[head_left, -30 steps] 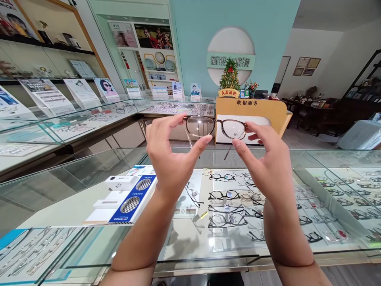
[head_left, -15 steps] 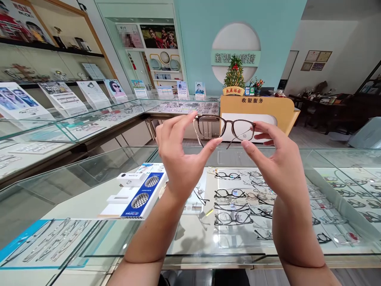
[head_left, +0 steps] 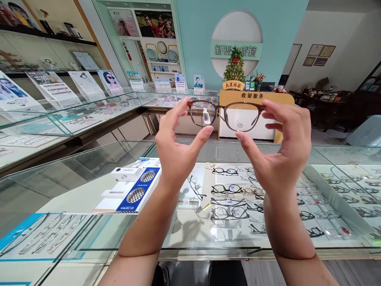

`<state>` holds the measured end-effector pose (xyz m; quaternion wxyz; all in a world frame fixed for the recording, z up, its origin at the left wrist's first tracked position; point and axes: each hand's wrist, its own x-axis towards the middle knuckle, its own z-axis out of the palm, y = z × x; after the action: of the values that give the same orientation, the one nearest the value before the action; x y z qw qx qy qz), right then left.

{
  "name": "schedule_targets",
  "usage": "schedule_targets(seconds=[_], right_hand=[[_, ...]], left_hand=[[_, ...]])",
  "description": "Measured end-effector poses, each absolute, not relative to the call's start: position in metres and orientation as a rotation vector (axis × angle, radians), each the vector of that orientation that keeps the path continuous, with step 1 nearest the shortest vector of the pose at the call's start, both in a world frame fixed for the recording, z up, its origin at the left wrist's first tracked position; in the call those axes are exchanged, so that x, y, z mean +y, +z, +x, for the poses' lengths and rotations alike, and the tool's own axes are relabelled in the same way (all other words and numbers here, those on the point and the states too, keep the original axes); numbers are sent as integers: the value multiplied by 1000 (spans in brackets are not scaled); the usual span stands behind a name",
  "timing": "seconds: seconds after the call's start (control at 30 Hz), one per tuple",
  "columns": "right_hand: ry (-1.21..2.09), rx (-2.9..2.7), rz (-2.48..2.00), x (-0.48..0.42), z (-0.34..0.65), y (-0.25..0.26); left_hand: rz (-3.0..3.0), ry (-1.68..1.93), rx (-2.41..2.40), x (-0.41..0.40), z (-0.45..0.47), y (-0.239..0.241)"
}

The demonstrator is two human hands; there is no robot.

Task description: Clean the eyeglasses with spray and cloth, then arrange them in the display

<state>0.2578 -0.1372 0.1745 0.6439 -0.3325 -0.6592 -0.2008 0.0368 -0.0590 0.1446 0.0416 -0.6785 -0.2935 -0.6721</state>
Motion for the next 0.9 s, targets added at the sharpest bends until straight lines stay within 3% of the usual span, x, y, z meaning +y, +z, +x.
schedule_targets(seconds=[0.3,0.67,0.9], right_hand=[[-482,-1496,-723,-126,258,171],[-124,-1484,-814,-129,257,166],[-114,-1352,-808,-125,258,168]], left_hand=[[-2008,-2120,-852,-49,40,140],[-1680,-2005,-835,-56,45,149],[-1817,-2067,-819,-49,43,141]])
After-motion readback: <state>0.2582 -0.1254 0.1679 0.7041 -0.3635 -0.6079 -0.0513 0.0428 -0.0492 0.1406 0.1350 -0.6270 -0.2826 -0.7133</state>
